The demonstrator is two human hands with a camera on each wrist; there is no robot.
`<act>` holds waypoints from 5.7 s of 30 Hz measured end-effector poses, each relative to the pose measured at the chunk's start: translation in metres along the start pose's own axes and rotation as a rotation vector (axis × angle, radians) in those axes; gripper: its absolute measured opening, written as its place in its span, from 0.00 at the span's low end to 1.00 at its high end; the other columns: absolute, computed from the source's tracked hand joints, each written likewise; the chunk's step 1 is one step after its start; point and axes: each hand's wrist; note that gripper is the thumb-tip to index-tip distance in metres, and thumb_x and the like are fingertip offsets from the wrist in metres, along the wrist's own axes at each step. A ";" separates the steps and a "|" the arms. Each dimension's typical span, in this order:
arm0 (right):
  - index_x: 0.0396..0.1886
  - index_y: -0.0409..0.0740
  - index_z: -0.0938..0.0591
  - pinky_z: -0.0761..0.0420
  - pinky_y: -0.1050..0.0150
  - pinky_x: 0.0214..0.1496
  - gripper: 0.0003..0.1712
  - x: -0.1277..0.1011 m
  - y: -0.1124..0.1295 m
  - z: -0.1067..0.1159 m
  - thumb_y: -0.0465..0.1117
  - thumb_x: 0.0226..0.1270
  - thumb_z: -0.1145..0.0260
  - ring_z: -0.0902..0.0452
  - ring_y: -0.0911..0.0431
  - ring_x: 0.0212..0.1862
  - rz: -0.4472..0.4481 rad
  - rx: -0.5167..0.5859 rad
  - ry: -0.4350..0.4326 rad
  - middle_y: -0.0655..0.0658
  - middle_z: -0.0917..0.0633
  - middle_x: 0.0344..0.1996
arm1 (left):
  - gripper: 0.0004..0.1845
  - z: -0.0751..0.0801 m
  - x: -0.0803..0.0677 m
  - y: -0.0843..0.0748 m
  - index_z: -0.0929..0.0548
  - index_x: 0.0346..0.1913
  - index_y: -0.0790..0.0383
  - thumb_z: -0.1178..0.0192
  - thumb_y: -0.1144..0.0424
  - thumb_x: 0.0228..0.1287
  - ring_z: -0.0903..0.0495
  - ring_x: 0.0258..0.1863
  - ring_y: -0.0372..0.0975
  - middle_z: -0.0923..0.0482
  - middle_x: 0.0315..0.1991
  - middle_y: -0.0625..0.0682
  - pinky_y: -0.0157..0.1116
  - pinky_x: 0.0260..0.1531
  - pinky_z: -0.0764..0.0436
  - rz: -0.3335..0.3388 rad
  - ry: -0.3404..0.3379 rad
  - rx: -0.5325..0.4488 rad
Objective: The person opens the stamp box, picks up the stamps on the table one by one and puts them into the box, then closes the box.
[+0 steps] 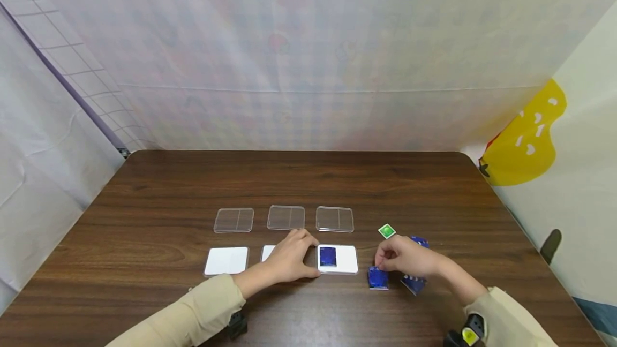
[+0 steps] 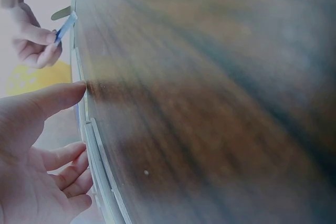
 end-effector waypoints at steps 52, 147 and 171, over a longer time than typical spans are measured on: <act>0.24 0.39 0.20 0.28 0.71 0.28 0.02 0.062 0.006 -0.016 0.30 0.53 0.37 0.30 0.67 0.26 -0.041 -0.095 -0.148 0.51 0.19 0.22 | 0.30 -0.002 0.001 0.002 0.21 0.46 0.61 0.28 0.50 0.37 0.30 0.41 0.38 0.27 0.40 0.48 0.30 0.38 0.26 -0.009 -0.016 -0.016; 0.28 0.32 0.19 0.26 0.58 0.27 0.13 0.026 -0.027 0.012 0.38 0.43 0.31 0.23 0.52 0.26 -0.396 -0.358 -0.514 0.43 0.18 0.22 | 0.31 0.034 -0.061 0.078 0.23 0.49 0.64 0.30 0.51 0.40 0.29 0.47 0.44 0.26 0.44 0.52 0.42 0.50 0.27 0.015 -0.010 -0.065; 0.30 0.31 0.20 0.28 0.61 0.29 0.15 0.025 -0.027 0.015 0.39 0.46 0.32 0.26 0.56 0.27 -0.446 -0.244 -0.475 0.45 0.19 0.22 | 0.31 0.033 -0.061 0.078 0.23 0.49 0.64 0.30 0.51 0.40 0.29 0.47 0.44 0.26 0.44 0.52 0.43 0.49 0.27 0.023 -0.008 -0.078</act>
Point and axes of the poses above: each hand's wrist, its own x-axis towards the middle knuckle, its own z-axis out of the back of the hand, y = z × x
